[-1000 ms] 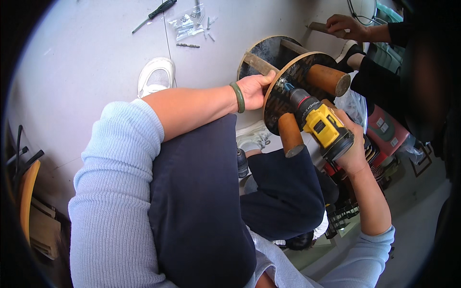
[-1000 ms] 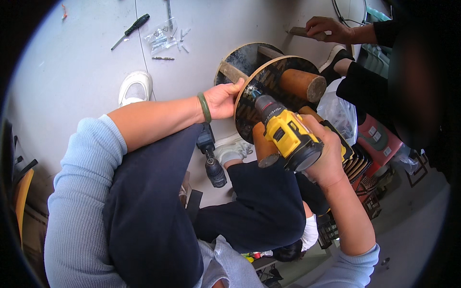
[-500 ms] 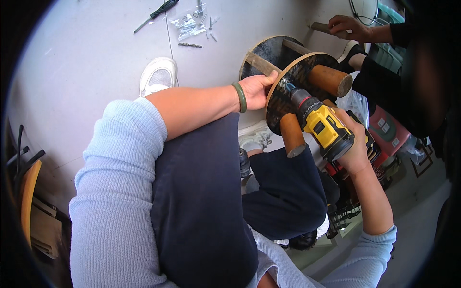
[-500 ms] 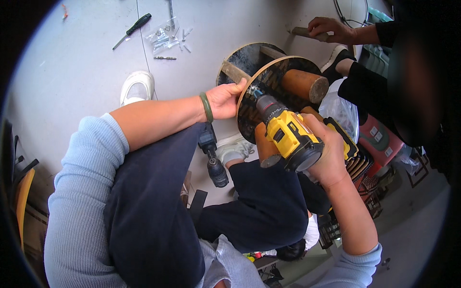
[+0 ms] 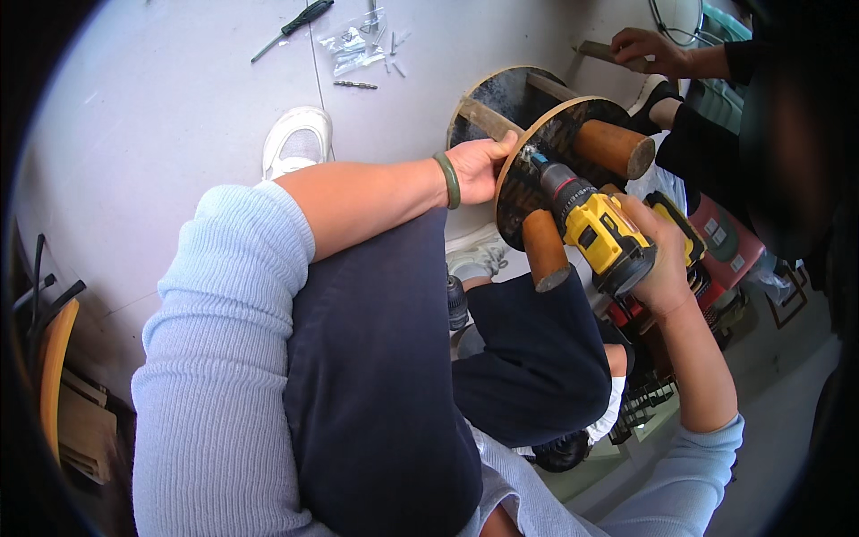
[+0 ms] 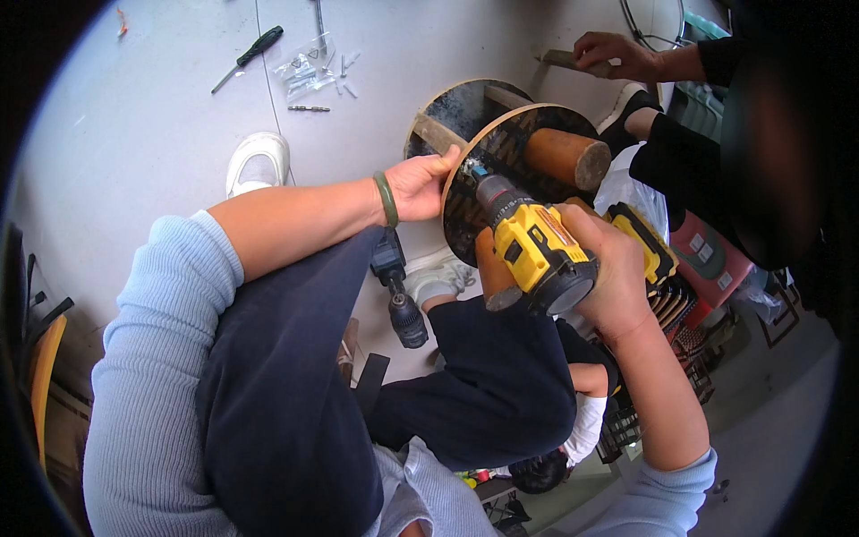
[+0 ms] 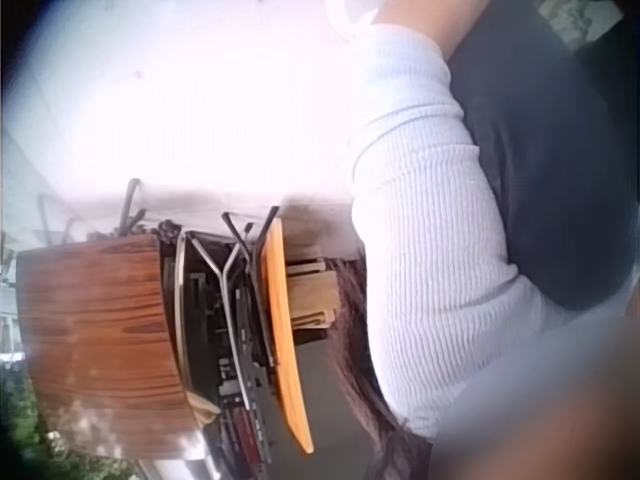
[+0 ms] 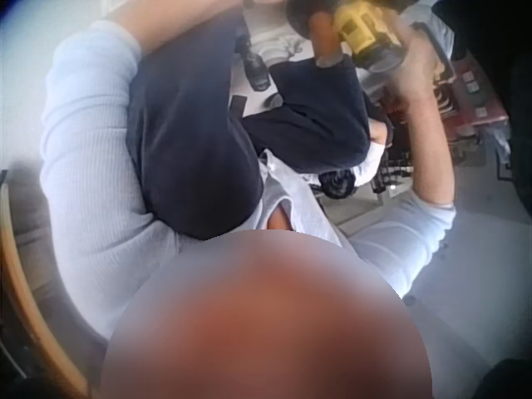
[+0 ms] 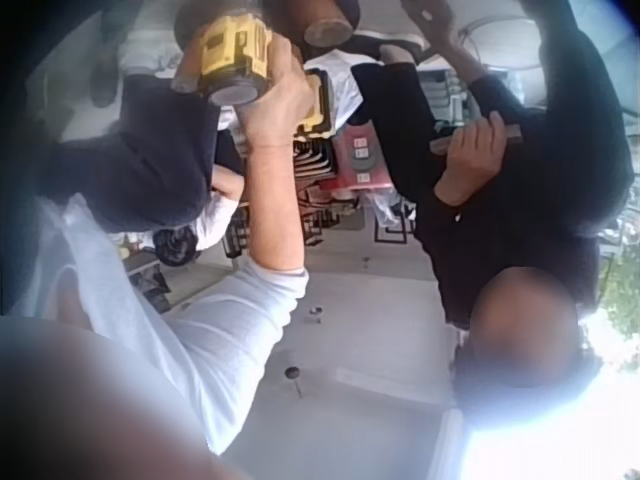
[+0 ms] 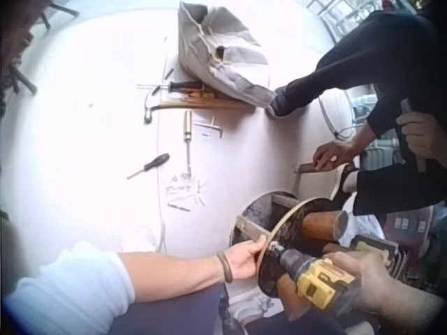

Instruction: The person assembles a small wooden stool by attaching legs to a circular base using a cordless drill and screws. They position the legs, insert screws, and tighten them with the drill, occasionally adjusting the stool's orientation.

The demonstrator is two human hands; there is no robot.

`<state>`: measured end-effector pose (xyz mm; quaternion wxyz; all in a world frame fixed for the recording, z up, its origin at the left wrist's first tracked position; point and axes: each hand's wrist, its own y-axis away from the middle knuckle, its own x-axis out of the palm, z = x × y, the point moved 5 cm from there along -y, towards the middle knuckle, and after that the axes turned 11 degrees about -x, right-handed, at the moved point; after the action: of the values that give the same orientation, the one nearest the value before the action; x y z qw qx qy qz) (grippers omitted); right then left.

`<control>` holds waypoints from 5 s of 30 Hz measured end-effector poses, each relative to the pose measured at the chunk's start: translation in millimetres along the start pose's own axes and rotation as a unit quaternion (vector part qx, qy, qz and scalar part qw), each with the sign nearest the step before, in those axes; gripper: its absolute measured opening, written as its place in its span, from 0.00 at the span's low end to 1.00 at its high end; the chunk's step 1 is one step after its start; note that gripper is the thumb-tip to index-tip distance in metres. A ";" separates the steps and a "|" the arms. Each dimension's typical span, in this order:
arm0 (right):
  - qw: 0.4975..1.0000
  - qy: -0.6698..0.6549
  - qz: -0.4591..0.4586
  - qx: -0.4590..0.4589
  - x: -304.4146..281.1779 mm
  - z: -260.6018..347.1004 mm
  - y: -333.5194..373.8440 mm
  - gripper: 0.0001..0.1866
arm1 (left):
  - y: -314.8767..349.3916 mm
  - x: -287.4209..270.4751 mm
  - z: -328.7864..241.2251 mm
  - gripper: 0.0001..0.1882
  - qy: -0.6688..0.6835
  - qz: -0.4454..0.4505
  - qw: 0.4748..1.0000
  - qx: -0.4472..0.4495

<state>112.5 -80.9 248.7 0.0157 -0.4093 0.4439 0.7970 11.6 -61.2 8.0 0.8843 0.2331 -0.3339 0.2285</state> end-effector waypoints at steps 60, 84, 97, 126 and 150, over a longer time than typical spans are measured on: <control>0.994 -0.051 -0.093 -0.028 -4.3 13.8 22.0 0.25 | -2.6 -4.3 -16.4 0.26 -0.060 -0.099 0.991 0.070; 0.869 -0.326 -0.350 0.132 58.5 32.9 133.7 0.20 | 54.5 40.0 -29.4 0.17 -0.730 -0.347 0.441 0.390; 0.711 -0.542 -0.394 0.213 61.2 31.1 122.7 0.26 | 64.5 39.5 -49.2 0.18 -0.644 -0.355 0.550 0.396; 0.682 -0.585 -0.382 0.217 59.8 35.8 106.8 0.28 | 45.9 51.9 -17.6 0.21 -0.783 -0.189 0.402 0.436; 0.675 -0.596 -0.373 0.222 73.5 17.8 132.3 0.26 | 85.6 44.4 21.7 0.24 -0.876 -0.167 0.151 0.426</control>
<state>0.8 -173.0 296.5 0.6632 0.0368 0.3150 0.6779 -17.0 4.9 75.7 -0.2204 0.6682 -0.6886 -0.1756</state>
